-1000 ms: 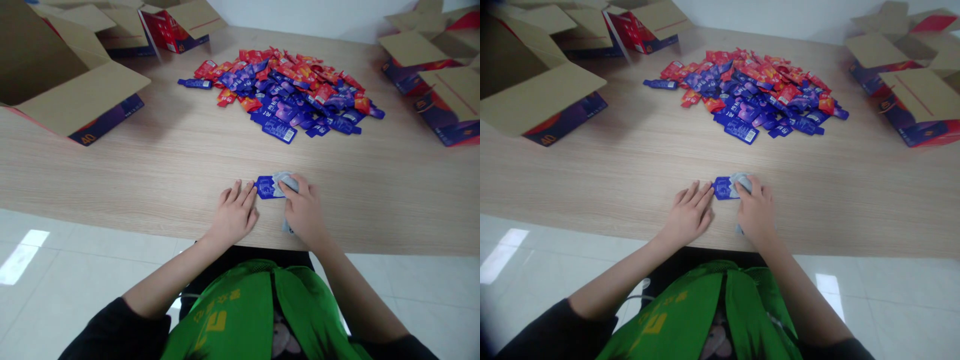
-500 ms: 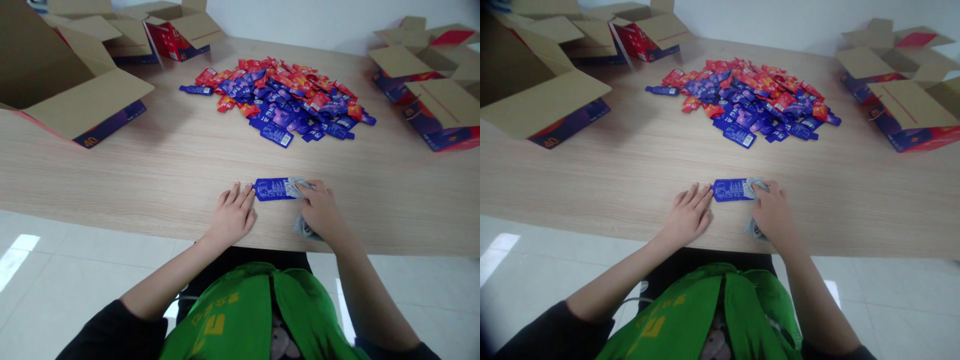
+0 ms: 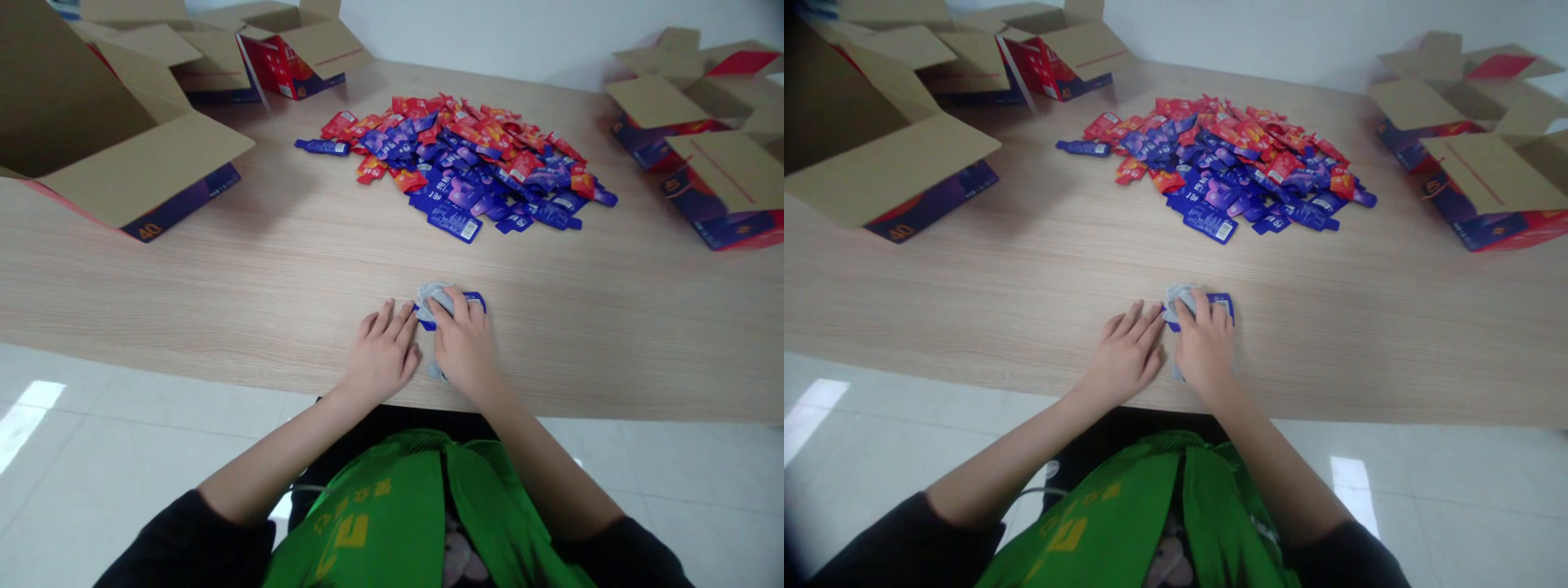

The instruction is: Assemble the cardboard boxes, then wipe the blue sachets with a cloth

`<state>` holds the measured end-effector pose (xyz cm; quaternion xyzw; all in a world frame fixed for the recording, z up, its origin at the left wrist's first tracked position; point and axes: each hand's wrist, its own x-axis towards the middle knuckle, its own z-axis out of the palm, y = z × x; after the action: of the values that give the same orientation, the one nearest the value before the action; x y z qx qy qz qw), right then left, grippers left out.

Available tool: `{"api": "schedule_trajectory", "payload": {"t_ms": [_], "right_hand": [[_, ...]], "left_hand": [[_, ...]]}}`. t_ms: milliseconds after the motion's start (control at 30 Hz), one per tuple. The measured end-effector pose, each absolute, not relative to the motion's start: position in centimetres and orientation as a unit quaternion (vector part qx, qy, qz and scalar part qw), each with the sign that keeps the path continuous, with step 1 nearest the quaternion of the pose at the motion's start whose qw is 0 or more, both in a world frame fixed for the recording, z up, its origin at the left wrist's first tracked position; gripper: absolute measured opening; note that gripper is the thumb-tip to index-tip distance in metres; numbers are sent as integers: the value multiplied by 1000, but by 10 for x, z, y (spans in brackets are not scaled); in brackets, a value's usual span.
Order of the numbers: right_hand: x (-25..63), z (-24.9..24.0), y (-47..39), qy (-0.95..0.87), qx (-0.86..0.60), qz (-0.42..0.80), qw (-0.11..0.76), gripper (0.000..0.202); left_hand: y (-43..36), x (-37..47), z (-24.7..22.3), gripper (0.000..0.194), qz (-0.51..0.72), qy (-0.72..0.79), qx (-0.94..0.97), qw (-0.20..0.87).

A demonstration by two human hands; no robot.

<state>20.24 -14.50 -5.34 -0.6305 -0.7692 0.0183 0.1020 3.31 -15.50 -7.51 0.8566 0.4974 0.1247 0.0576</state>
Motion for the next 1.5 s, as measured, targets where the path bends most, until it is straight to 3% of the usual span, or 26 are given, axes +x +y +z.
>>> {"api": "schedule_trajectory", "payload": {"t_ms": [600,833,1100,1500], "right_hand": [[275,-51,-153,-714,-694,39,85,50],[243,-39,-140,-740,-637,31,216,49],[203,-54,-142,-777,-621,27,101,50],[231,-57,-154,-751,-642,33,151,53]], "left_hand": [[-156,34,-77,53,138,498,855,47],[-155,34,-77,53,139,500,854,51],[-155,34,-75,53,120,497,857,59],[-155,33,-77,52,139,502,852,54]]}}
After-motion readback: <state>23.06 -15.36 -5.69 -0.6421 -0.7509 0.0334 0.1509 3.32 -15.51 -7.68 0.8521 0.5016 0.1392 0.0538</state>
